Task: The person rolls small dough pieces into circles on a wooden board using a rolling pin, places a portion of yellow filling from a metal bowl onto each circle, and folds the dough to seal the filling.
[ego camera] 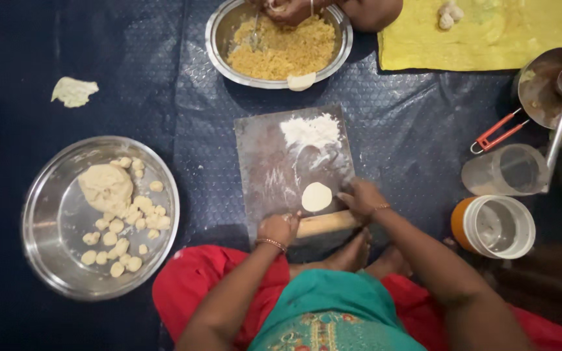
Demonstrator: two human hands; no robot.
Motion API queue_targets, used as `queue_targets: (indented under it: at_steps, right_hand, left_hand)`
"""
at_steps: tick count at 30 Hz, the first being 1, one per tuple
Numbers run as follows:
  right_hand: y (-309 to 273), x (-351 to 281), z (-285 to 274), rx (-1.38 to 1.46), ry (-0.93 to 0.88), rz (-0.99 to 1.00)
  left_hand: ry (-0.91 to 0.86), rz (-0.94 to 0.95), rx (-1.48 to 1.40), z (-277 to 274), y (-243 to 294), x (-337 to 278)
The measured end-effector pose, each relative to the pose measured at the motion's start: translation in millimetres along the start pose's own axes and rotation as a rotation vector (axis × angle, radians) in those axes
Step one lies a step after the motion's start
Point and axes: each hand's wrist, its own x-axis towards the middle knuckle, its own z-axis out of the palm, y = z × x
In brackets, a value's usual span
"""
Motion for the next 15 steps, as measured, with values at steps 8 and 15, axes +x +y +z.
queue_targets:
  at_steps: [8, 15]
  right_hand:
    - [19.6, 11.8, -17.5, -0.308, 0.237, -0.011]
    - [25.9, 57.7, -24.7, -0.35, 0.354, -0.015]
  left_hand:
    - [0.503, 0.11, -0.056, -23.5, 11.0, 59.9]
    - [0.551, 0.038, -0.033, -63.0, 22.7, 90.9]
